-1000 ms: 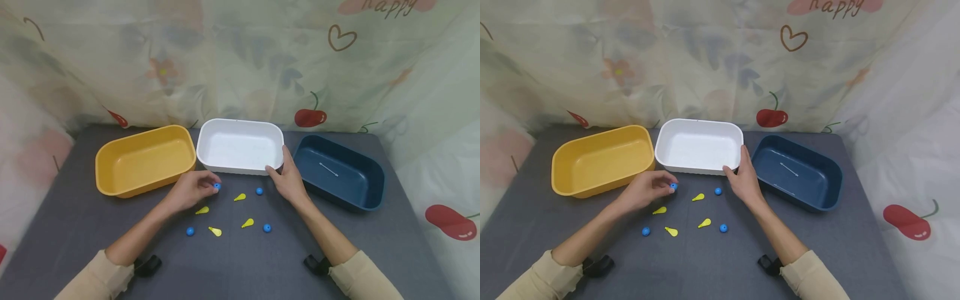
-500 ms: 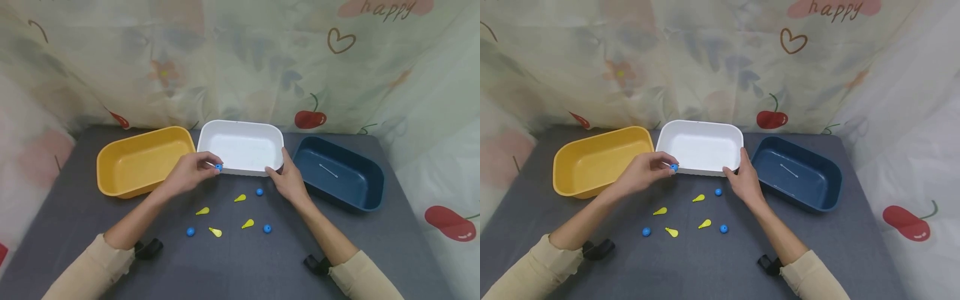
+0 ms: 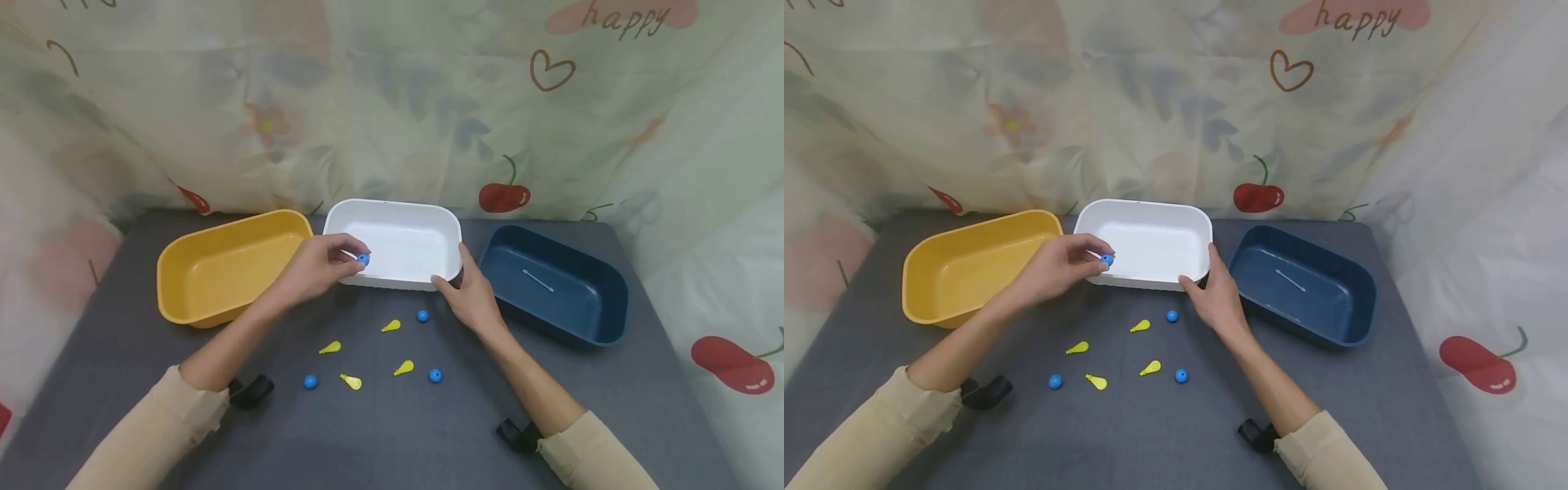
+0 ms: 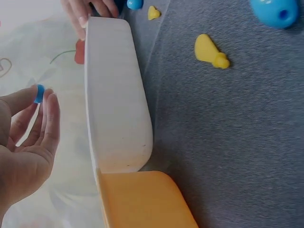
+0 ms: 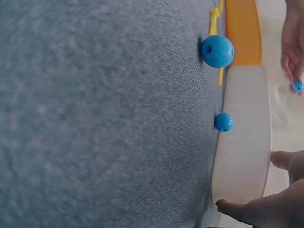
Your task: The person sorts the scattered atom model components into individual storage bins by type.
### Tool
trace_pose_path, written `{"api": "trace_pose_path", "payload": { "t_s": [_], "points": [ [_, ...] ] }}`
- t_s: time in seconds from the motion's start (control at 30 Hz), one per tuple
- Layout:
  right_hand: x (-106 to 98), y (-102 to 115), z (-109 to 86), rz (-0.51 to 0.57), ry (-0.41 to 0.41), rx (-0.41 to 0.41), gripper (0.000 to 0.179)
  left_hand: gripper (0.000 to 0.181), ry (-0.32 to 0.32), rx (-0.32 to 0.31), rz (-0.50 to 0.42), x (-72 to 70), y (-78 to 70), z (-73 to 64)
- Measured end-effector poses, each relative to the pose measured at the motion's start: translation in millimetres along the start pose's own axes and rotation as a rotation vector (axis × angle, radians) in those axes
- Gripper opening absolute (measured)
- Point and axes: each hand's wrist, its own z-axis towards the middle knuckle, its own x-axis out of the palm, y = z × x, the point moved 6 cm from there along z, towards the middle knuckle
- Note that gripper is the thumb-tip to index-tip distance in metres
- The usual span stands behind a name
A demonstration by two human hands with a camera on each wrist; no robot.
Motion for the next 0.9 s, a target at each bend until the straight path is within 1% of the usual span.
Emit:
{"api": "trace_pose_path", "payload": {
  "t_s": [0.1, 0.23, 0.33, 0.4, 0.57, 0.63, 0.77, 0.9],
  "points": [
    [2, -3, 0.5, 0.051, 0.020, -0.010, 0.085, 0.018, -0.004, -0.004, 0.006, -0.8, -0.5, 5.3],
    [5, -10, 1.6, 0.135, 0.050, 0.002, 0.086, 0.018, -0.005, -0.032, -0.003, -1.2, 0.3, 11.8],
    [6, -13, 2.8, 0.174, 0.055, 0.007, 0.086, 0.019, -0.010, -0.046, -0.017, -2.1, 1.4, 17.6],
    [6, -14, 3.3, 0.193, 0.056, 0.007, 0.085, 0.020, -0.014, -0.044, -0.018, -3.0, 2.0, 21.8],
    [7, -15, 2.9, 0.225, 0.065, 0.002, 0.085, 0.024, -0.020, -0.032, 0.018, -4.9, 3.9, 32.6],
    [7, -14, 2.6, 0.234, 0.070, -0.010, 0.085, 0.025, -0.022, -0.042, 0.028, -5.0, 6.0, 37.0],
    [7, -14, 2.5, 0.253, 0.073, -0.058, 0.085, 0.024, -0.018, -0.071, 0.019, -2.3, 11.5, 47.0],
    [7, -15, 2.6, 0.255, 0.076, -0.059, 0.086, 0.023, -0.014, -0.080, 0.037, 1.7, 15.8, 57.7]
  ]
}}
